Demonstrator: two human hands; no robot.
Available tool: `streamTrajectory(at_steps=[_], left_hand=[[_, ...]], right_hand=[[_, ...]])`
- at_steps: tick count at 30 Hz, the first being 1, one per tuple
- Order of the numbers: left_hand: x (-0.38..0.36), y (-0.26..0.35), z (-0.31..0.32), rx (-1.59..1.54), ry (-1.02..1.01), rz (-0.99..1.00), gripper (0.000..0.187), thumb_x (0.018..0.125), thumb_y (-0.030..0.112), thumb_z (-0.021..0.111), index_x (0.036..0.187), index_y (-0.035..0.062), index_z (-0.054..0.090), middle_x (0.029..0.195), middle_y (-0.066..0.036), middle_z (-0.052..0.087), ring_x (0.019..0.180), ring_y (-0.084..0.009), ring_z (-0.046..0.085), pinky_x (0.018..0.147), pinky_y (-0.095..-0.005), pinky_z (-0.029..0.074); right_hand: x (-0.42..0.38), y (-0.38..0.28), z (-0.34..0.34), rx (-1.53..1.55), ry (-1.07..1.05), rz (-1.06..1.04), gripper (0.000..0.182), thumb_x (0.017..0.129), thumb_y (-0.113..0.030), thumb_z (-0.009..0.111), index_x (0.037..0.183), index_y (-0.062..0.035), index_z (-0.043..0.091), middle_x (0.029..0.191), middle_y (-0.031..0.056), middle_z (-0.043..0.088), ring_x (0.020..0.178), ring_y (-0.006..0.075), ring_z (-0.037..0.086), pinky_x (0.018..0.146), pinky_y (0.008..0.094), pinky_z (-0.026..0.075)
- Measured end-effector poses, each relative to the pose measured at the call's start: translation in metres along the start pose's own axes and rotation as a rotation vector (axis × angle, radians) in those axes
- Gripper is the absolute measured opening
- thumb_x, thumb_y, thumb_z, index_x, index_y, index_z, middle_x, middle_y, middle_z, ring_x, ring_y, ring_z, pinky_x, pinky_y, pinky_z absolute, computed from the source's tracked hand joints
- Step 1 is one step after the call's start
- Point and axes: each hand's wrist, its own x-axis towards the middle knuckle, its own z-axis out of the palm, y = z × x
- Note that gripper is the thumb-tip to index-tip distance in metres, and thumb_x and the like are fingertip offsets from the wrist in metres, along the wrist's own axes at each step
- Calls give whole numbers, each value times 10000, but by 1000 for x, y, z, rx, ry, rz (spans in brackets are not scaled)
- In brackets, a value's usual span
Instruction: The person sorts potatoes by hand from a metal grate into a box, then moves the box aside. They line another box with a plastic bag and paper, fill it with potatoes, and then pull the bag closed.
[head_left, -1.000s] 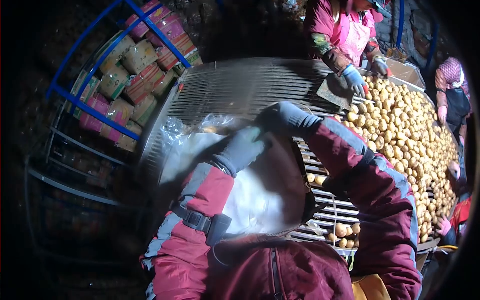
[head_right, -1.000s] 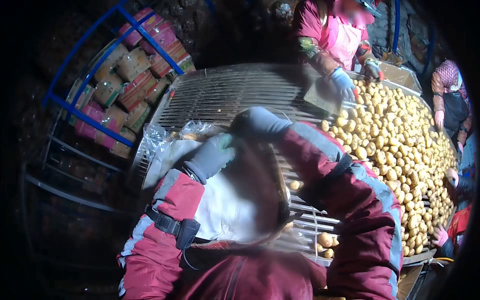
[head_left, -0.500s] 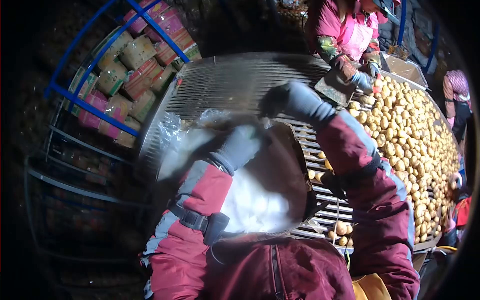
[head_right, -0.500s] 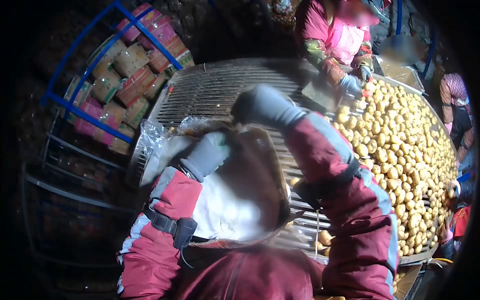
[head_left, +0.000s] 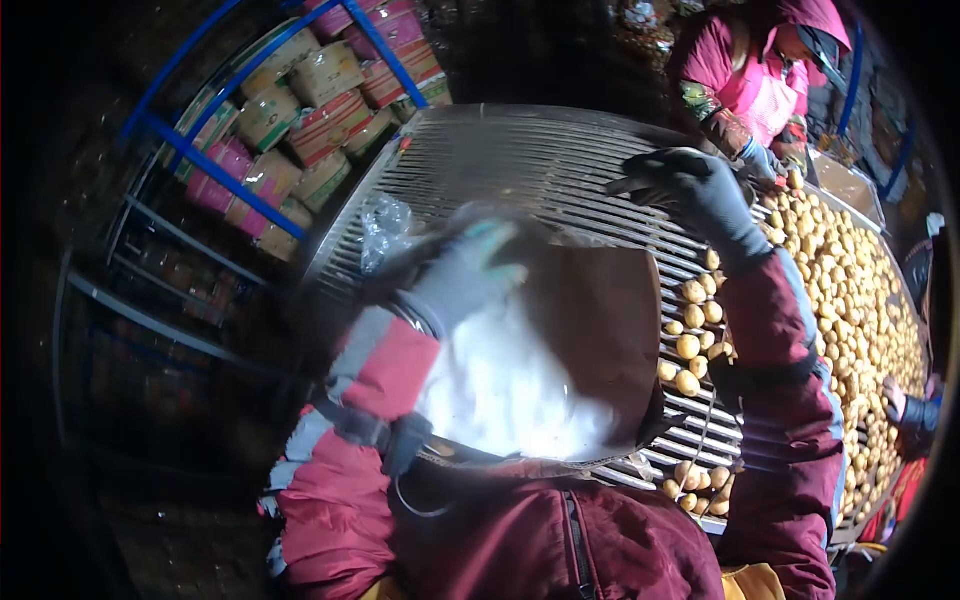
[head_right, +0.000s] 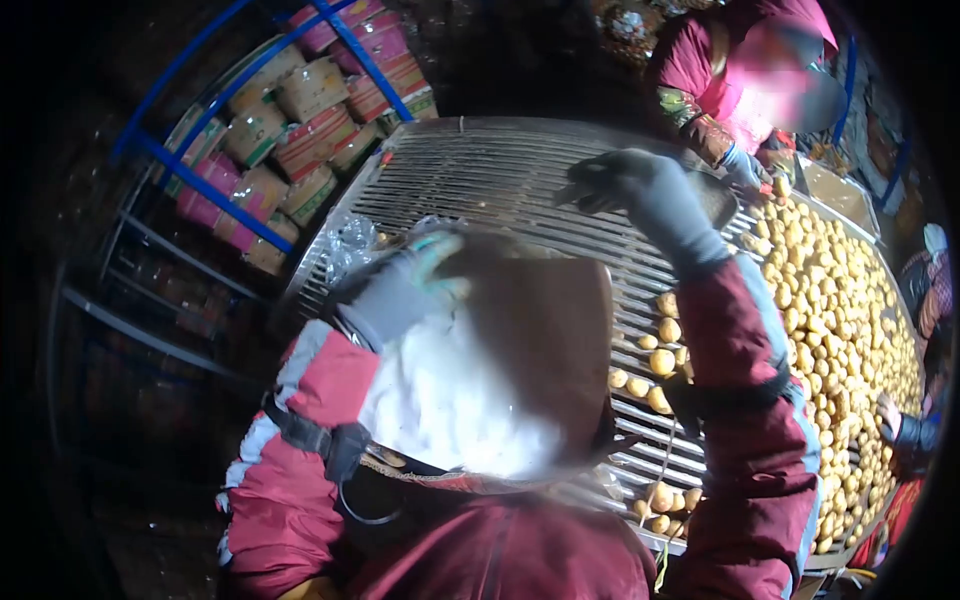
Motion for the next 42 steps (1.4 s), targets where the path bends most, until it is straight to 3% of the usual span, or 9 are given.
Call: streamTrajectory(at_steps=[6, 9, 11, 17, 25, 28, 32, 37, 42], left_hand=[[18, -22, -17, 785, -249, 139, 391, 951, 305, 552, 1254, 72, 634, 1348, -153, 590, 1244, -269, 558, 1035, -396, 447], [27, -25, 13, 785, -234, -64, 312, 968, 315, 487, 1179, 189, 677, 1050, -67, 719, 1004, -244, 669, 970, -417, 479], [18, -76, 48, 42, -46, -97, 277, 940, 327, 523, 1094, 183, 704, 949, -70, 720, 896, -258, 684, 894, -429, 507], [1, -26, 8, 135, 51, 18, 205, 771, 318, 730, 753, 114, 739, 782, -156, 689, 771, -334, 666, 755, -467, 523], [-3, 5, -6, 449, -85, -302, 340, 895, 385, 617, 1074, 122, 740, 1117, -149, 709, 1061, -308, 667, 987, -434, 487], [-6, 45, -46, 250, -45, -199, 326, 914, 380, 596, 1042, 120, 746, 1074, -127, 729, 1040, -297, 683, 971, -428, 494], [0, -14, 13, 783, -186, 112, 296, 952, 324, 571, 1125, 109, 678, 961, -130, 706, 936, -320, 690, 832, -381, 543], [-29, 49, -59, 63, 435, 173, 93, 823, 120, 682, 880, 56, 719, 809, -190, 680, 766, -373, 669, 695, -461, 525], [-79, 46, -104, 67, 480, 140, 184, 814, 19, 736, 991, 41, 693, 910, -112, 698, 836, -233, 691, 732, -331, 543]], right_hand=[[16, 4, 18, -298, -182, -397, 245, 935, 0, 572, 1149, 63, 673, 1099, 151, 712, 946, 224, 740, 803, 305, 616], [31, 4, 50, -333, -266, -422, 256, 896, 34, 603, 1139, 42, 684, 1086, 129, 722, 959, 189, 726, 812, 299, 604], [44, 11, 74, -145, -258, -246, 259, 878, 35, 627, 1130, 35, 687, 1065, 123, 727, 942, 173, 720, 817, 306, 596], [98, 17, 156, -191, -411, -298, 249, 968, -115, 617, 1130, 56, 697, 1077, 141, 735, 953, 205, 710, 861, 341, 569], [126, 42, 211, -415, -316, -134, 219, 895, -76, 641, 1084, -54, 751, 1010, 98, 755, 924, 176, 721, 831, 309, 570], [127, 57, 212, -505, -424, 4, 237, 906, -147, 627, 1110, -135, 748, 1019, 87, 752, 881, 209, 732, 780, 325, 568], [133, 58, 210, -645, -342, -395, 242, 914, -153, 634, 1128, -140, 746, 989, 68, 755, 886, 180, 730, 775, 311, 570], [120, 18, 180, -423, -292, -477, 260, 921, -31, 581, 1115, -100, 741, 1085, 75, 737, 926, 187, 725, 837, 299, 574], [74, -38, 130, -340, -229, -488, 209, 922, -32, 592, 1092, 23, 701, 1126, 132, 729, 986, 214, 718, 863, 313, 581]])
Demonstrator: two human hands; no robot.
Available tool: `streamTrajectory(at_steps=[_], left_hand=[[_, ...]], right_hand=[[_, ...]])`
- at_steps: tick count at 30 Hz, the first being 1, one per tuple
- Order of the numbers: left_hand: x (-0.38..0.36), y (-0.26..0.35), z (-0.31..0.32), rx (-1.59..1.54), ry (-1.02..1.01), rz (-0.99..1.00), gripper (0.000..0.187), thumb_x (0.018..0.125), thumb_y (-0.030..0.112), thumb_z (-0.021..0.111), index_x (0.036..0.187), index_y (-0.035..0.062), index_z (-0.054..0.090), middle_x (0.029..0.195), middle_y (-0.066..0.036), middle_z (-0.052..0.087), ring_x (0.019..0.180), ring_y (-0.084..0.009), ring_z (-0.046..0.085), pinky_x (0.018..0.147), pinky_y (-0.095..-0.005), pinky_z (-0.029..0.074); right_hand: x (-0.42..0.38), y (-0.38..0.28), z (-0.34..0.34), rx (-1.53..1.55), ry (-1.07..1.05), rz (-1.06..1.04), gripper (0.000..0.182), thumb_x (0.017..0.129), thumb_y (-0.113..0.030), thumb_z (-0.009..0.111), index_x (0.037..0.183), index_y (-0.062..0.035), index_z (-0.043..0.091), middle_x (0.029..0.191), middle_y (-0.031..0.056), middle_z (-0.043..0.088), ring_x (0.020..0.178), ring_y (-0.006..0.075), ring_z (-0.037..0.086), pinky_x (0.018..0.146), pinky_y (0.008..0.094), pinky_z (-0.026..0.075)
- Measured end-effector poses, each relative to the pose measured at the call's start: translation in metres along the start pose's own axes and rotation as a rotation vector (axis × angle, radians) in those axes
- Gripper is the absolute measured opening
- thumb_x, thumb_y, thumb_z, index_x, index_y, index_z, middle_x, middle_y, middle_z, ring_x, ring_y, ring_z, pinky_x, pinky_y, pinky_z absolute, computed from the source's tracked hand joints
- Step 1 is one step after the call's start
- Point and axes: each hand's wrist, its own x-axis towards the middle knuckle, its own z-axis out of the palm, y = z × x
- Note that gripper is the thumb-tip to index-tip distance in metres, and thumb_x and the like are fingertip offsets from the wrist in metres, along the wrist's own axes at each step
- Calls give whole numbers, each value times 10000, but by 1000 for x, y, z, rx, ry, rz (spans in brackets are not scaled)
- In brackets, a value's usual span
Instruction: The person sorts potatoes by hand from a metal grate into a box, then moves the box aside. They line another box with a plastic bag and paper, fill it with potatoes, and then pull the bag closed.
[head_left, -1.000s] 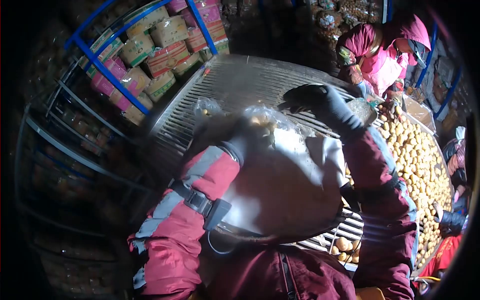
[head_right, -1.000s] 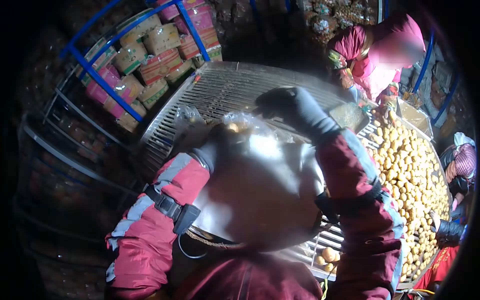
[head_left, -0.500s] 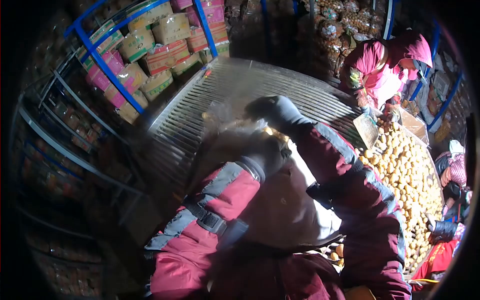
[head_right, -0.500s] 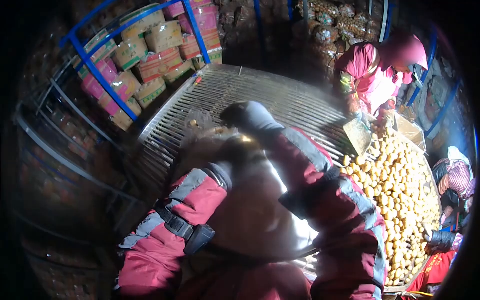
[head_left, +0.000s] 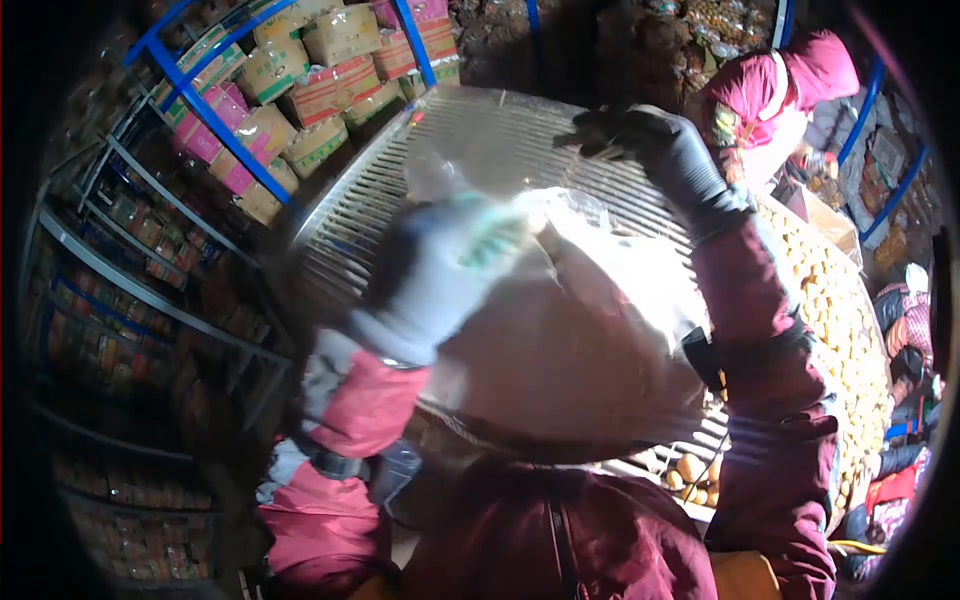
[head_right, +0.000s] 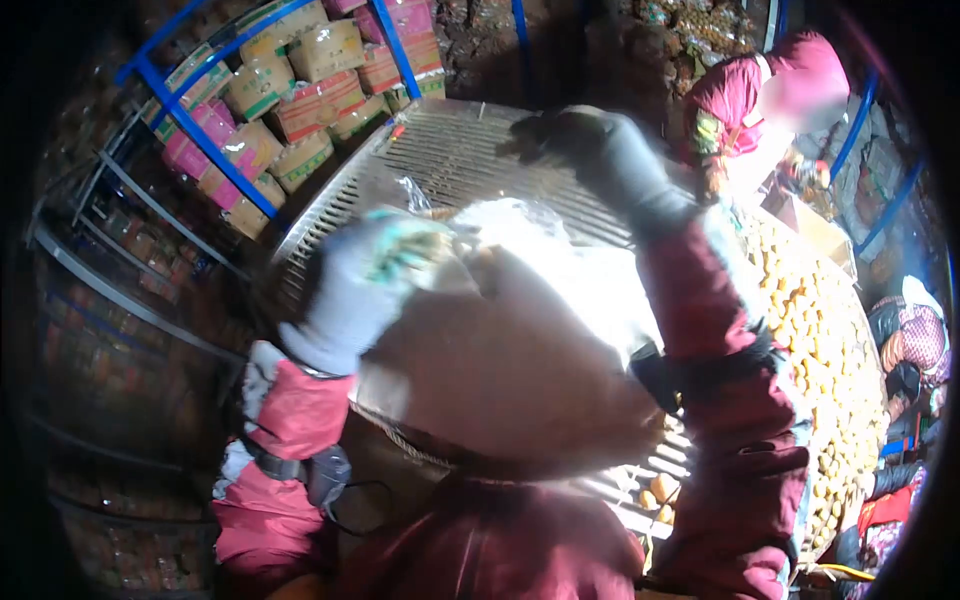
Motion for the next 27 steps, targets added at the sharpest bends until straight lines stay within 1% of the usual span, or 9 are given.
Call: streamTrajectory(at_steps=[2, 5, 8, 9, 12, 16, 19, 23, 27], left_hand=[[-13, 5, -19, -33, 14, -36, 227, 850, -32, 683, 1071, 20, 679, 984, -84, 711, 915, -202, 691, 811, -315, 548], [-33, -3, -21, -229, -38, -122, 310, 877, 17, 704, 1182, 31, 651, 1186, -110, 681, 1065, -211, 657, 939, -322, 512], [-18, 11, -13, 174, 6, 78, 435, 853, 66, 757, 1273, 62, 641, 1296, -140, 624, 1172, -260, 616, 971, -371, 513], [-14, 24, -15, 203, -30, 85, 533, 841, 91, 770, 1348, 79, 606, 1395, -154, 551, 1310, -283, 510, 1098, -399, 420], [-35, 54, -7, 22, -154, 5, 576, 827, 94, 776, 1373, 92, 592, 1412, -133, 545, 1329, -313, 494, 1131, -400, 389], [-91, 71, 12, 249, -639, 76, 699, 795, 274, 803, 1424, 111, 546, 1498, -139, 475, 1413, -325, 410, 1174, -454, 333], [-98, 72, 22, 298, -742, 26, 702, 813, 352, 771, 1427, 104, 537, 1519, -151, 440, 1438, -351, 367, 1187, -472, 306], [-80, 77, 34, 388, -863, 167, 672, 801, 310, 752, 1406, 106, 541, 1531, -174, 413, 1442, -369, 348, 1190, -485, 290], [-72, 72, 48, 254, -778, 428, 586, 817, 193, 679, 1385, 136, 548, 1484, -166, 475, 1391, -361, 421, 1166, -478, 323]], right_hand=[[-22, -19, -19, 5, 107, 97, 222, 941, -23, 568, 1117, 64, 671, 1121, 151, 724, 994, 230, 715, 869, 322, 583], [-57, -35, -43, 26, 181, 92, 205, 976, -102, 561, 1067, 39, 678, 1044, 61, 702, 966, 119, 652, 862, 256, 512], [-97, -52, -52, 10, 247, 178, 304, 999, -179, 548, 1173, 42, 662, 1089, 72, 711, 1000, 145, 659, 921, 282, 498], [-110, -55, -53, -15, 256, 211, 339, 1006, -205, 544, 1208, 43, 657, 1104, 76, 713, 1011, 154, 662, 940, 291, 494], [-153, -65, -63, -45, 265, 275, 318, 976, -103, 565, 1269, -32, 667, 1158, 116, 704, 1028, 173, 701, 920, 283, 530], [-202, -67, -65, 36, 465, 429, 340, 983, -218, 574, 1202, 17, 685, 1012, 71, 733, 971, 142, 689, 866, 267, 525], [-222, -84, -62, 18, 528, 444, 329, 992, -206, 555, 1195, 18, 686, 939, 58, 732, 901, 121, 687, 796, 259, 533], [-235, -117, -38, 53, 388, 524, 302, 1015, -196, 556, 1156, 37, 689, 862, 68, 728, 734, 120, 682, 660, 232, 527], [-242, -153, 1, 362, 180, 632, 259, 973, -84, 588, 1174, 47, 683, 964, 110, 751, 816, 149, 708, 773, 277, 568]])
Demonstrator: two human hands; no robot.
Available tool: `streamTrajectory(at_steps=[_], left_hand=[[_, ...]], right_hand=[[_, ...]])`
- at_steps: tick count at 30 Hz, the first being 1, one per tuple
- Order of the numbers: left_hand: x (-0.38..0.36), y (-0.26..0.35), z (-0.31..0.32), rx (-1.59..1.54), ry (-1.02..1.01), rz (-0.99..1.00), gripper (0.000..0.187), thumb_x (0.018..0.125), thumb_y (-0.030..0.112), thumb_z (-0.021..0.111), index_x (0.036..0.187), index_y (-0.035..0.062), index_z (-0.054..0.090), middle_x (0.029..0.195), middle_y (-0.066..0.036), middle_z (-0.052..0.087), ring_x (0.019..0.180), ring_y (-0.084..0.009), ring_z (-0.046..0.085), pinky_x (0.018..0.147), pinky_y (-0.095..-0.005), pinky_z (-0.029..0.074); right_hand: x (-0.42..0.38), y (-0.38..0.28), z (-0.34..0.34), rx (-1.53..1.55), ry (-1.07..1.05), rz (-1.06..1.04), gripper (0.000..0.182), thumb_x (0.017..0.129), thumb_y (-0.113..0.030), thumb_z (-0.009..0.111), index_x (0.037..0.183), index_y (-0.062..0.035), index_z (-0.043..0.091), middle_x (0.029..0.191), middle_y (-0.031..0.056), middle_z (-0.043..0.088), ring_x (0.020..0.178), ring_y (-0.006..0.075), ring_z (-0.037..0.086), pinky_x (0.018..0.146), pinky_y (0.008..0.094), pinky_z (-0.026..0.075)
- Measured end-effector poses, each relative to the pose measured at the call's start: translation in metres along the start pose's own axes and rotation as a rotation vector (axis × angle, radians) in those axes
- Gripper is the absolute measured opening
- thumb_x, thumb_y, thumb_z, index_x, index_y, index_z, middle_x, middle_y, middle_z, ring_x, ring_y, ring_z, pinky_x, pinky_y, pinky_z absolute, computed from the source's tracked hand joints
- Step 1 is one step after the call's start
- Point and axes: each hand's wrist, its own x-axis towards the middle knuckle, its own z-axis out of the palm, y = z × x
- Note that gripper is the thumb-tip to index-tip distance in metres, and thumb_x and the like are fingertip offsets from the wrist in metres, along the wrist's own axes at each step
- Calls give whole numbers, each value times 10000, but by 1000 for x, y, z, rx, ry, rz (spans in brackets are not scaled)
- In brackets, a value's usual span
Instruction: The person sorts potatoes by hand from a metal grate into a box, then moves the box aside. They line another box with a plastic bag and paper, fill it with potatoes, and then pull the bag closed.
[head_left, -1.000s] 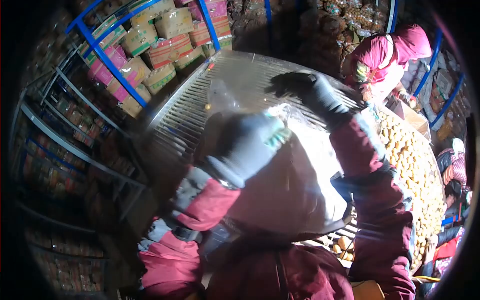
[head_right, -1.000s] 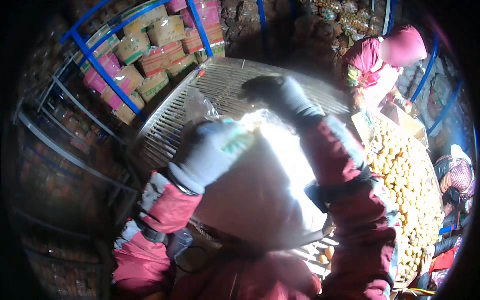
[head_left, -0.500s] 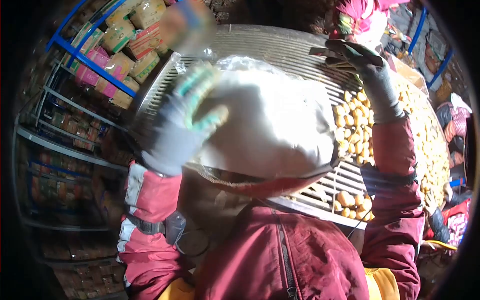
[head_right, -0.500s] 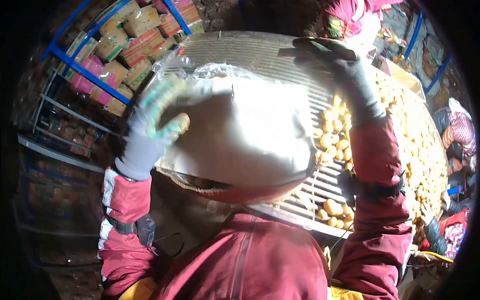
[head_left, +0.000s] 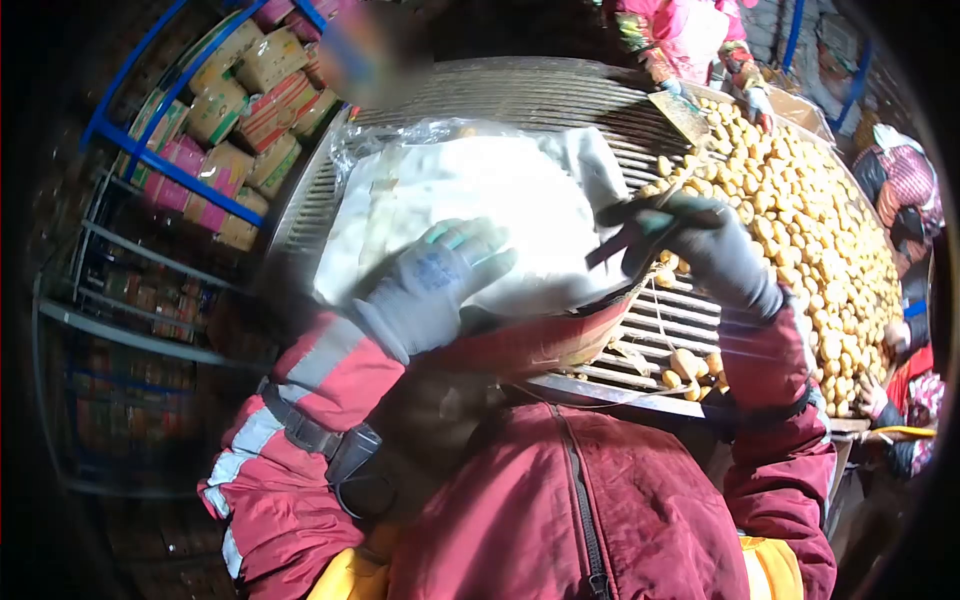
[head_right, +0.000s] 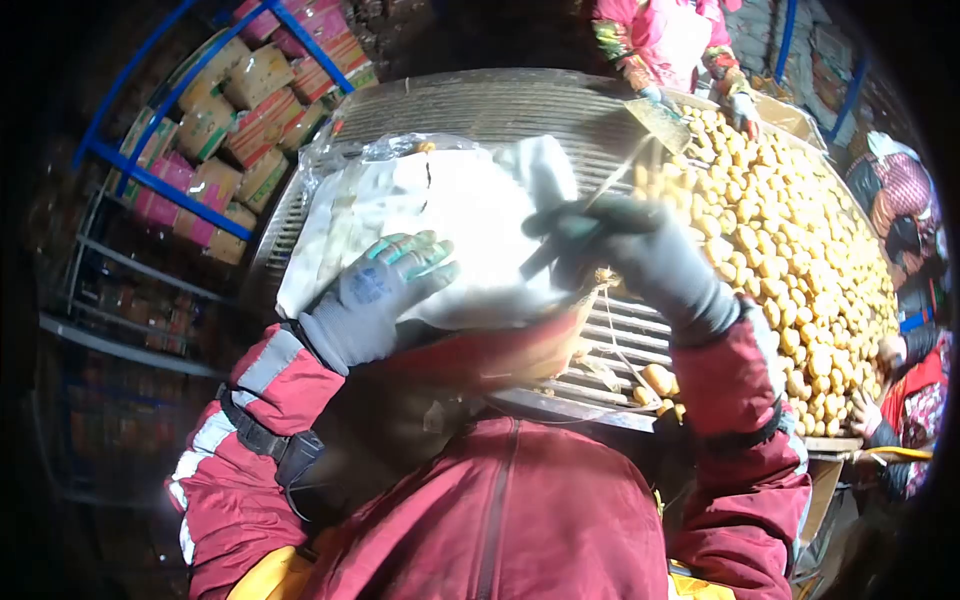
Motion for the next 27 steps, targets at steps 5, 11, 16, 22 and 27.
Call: streamTrajectory(at_steps=[5, 11, 16, 22, 27], left_hand=[[-2, -4, 10, 45, 66, 120, 543, 839, 149, 630, 1375, 150, 549, 1466, -146, 500, 1355, -330, 465, 1140, -475, 354], [4, -14, 24, 127, 151, 232, 553, 803, 162, 649, 1348, 114, 571, 1389, -121, 567, 1300, -301, 518, 1111, -458, 389], [6, -15, 23, 141, 130, 157, 563, 746, 154, 699, 1304, 155, 626, 1356, -89, 598, 1236, -276, 560, 1070, -432, 430], [11, -28, 28, 170, 491, 57, 457, 754, 115, 664, 1211, 126, 667, 1210, -100, 657, 1055, -289, 640, 862, -400, 538], [-7, -57, 6, -7, 525, -99, 383, 842, 225, 726, 1159, 17, 675, 1148, -152, 677, 1003, -345, 650, 867, -430, 530]], right_hand=[[2, -3, 50, 0, -49, 8, 295, 1012, -136, 571, 1216, 60, 656, 985, 149, 746, 821, 173, 710, 764, 307, 569], [-2, 20, 68, -53, -73, -107, 275, 1015, -136, 587, 1190, 61, 668, 1019, 122, 741, 826, 156, 698, 784, 296, 571], [-8, 11, 69, -240, -105, -172, 269, 1012, -125, 586, 1179, 65, 677, 1042, 122, 741, 858, 144, 700, 794, 291, 570], [-8, -10, 68, -241, -20, -169, 261, 1005, -118, 586, 1184, 45, 682, 1102, 122, 738, 857, 144, 702, 781, 287, 574], [-7, -21, 76, -44, 66, -72, 273, 1010, -144, 596, 1174, 56, 682, 1100, 151, 736, 847, 161, 710, 747, 279, 575]])
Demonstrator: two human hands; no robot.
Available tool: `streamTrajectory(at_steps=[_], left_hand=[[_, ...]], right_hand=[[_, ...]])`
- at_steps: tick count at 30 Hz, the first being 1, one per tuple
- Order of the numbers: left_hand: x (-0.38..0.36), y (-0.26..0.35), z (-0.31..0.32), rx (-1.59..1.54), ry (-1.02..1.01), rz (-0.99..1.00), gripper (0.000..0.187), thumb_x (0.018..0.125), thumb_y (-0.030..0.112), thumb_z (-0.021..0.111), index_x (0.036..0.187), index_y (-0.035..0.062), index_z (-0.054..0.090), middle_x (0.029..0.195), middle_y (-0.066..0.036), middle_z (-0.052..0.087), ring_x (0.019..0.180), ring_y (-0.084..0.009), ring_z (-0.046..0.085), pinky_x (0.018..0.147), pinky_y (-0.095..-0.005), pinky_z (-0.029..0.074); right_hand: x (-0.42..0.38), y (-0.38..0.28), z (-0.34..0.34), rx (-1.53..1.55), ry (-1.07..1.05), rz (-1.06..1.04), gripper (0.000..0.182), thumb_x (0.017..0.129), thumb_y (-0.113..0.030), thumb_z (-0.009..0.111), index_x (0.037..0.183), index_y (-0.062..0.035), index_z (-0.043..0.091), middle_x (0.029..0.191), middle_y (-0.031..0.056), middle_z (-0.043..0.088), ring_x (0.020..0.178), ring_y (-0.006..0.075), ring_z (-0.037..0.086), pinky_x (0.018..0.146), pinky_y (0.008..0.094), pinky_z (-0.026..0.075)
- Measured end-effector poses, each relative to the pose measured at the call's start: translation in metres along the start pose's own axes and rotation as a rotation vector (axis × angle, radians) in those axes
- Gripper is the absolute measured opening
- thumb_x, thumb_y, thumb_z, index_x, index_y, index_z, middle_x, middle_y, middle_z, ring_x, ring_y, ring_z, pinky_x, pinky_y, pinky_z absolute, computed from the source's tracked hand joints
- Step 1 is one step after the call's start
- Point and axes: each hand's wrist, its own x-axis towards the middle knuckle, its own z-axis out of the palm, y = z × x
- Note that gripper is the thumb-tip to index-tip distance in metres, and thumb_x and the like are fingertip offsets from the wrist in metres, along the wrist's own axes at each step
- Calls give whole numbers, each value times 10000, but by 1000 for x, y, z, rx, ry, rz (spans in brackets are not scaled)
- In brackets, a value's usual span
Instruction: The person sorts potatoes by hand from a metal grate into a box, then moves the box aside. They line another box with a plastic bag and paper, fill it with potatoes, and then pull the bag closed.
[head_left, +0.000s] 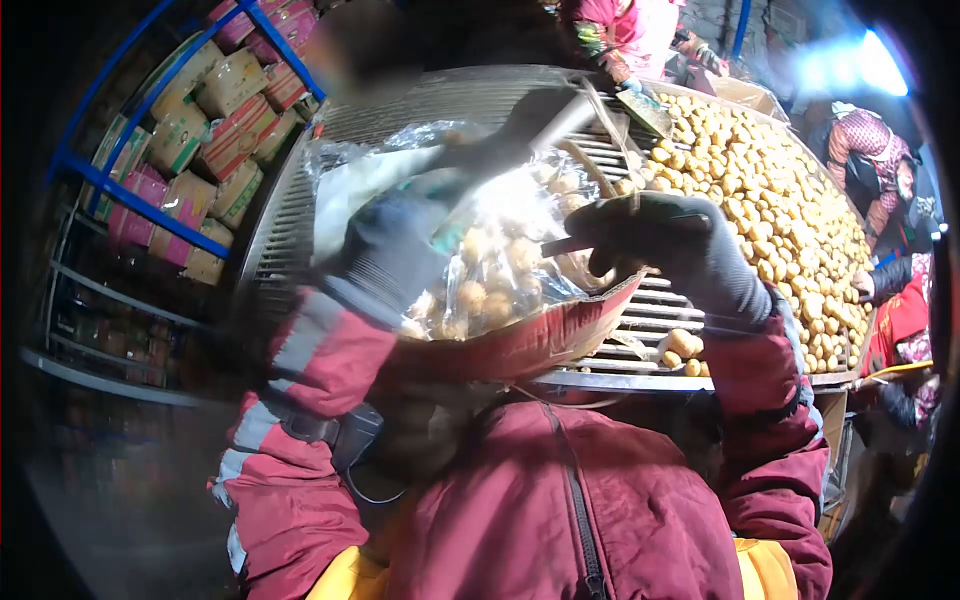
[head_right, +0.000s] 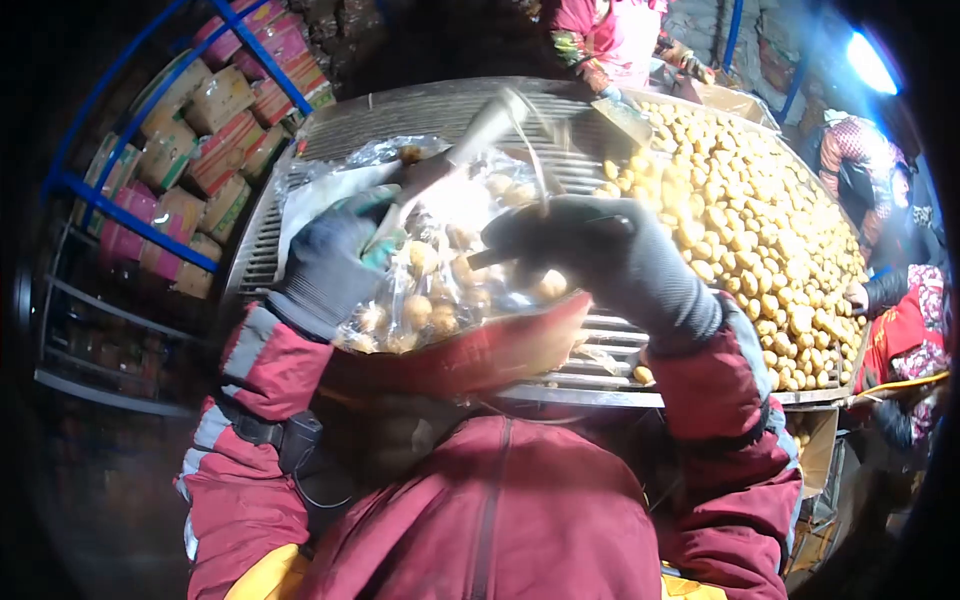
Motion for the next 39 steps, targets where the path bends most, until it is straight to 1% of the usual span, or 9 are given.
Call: streamTrajectory(at_steps=[2, 9, 12, 18, 22, 27, 31, 38, 39], left_hand=[[6, 21, -42, 69, -550, -537, 471, 833, 299, 750, 1142, -44, 654, 1055, -263, 678, 969, -411, 663, 876, -465, 521], [-41, -2, -61, 169, -297, -538, 438, 812, 409, 768, 705, -7, 679, 704, -225, 649, 687, -405, 656, 661, -496, 502], [-33, -8, -73, -153, -428, -702, 418, 803, 410, 771, 701, 13, 688, 653, -210, 627, 615, -354, 637, 613, -450, 498], [-20, -6, -74, -236, -432, -578, 450, 817, 431, 775, 659, 20, 681, 580, -153, 632, 528, -272, 622, 567, -408, 481], [-19, -9, -71, -225, -424, -539, 464, 820, 456, 770, 675, 23, 691, 597, -153, 645, 556, -278, 647, 599, -413, 497], [-16, -15, -70, -113, -419, -445, 434, 829, 424, 771, 702, 16, 697, 630, -182, 649, 591, -313, 656, 607, -421, 498], [-9, -25, -80, -124, -326, -471, 425, 827, 401, 773, 705, 3, 689, 655, -210, 642, 604, -342, 644, 602, -431, 487], [2, -24, -90, -125, -237, -350, 412, 840, 367, 766, 690, -5, 673, 598, -171, 618, 531, -275, 590, 575, -414, 469], [0, -24, -90, -135, -247, -372, 399, 846, 360, 762, 704, -4, 679, 602, -160, 627, 537, -259, 593, 579, -407, 473]], right_hand=[[1, 3, -2, -55, -79, -62, 311, 1016, -149, 595, 1220, 81, 642, 1118, 196, 721, 861, 202, 717, 752, 308, 587], [19, 9, 50, 296, -178, -134, 308, 1004, -138, 613, 1213, 85, 646, 1171, 198, 704, 938, 231, 711, 836, 336, 574], [37, 38, 81, 72, -298, -332, 276, 939, -44, 650, 1203, 33, 674, 1113, 172, 717, 925, 222, 698, 827, 334, 558], [57, 38, 123, -262, -334, -346, 264, 850, -174, 744, 1086, -57, 721, 928, 162, 702, 796, 318, 679, 728, 372, 539], [57, 33, 126, -281, -302, -497, 186, 830, 14, 675, 1007, 10, 732, 993, 162, 739, 829, 215, 712, 757, 333, 551], [57, 25, 134, -418, -433, -200, 277, 862, -103, 608, 1091, -1, 726, 991, 145, 720, 844, 303, 686, 769, 371, 532], [64, 18, 139, -480, -339, -693, 410, 834, -105, 625, 1237, -80, 696, 929, 123, 688, 819, 320, 636, 774, 389, 500], [75, 43, 156, -494, -317, -617, 362, 834, -130, 692, 1193, -80, 706, 949, 117, 682, 816, 291, 643, 733, 372, 504], [80, 44, 164, -402, -212, -765, 238, 870, -264, 694, 1076, -146, 708, 802, 106, 664, 746, 312, 649, 656, 436, 505]])
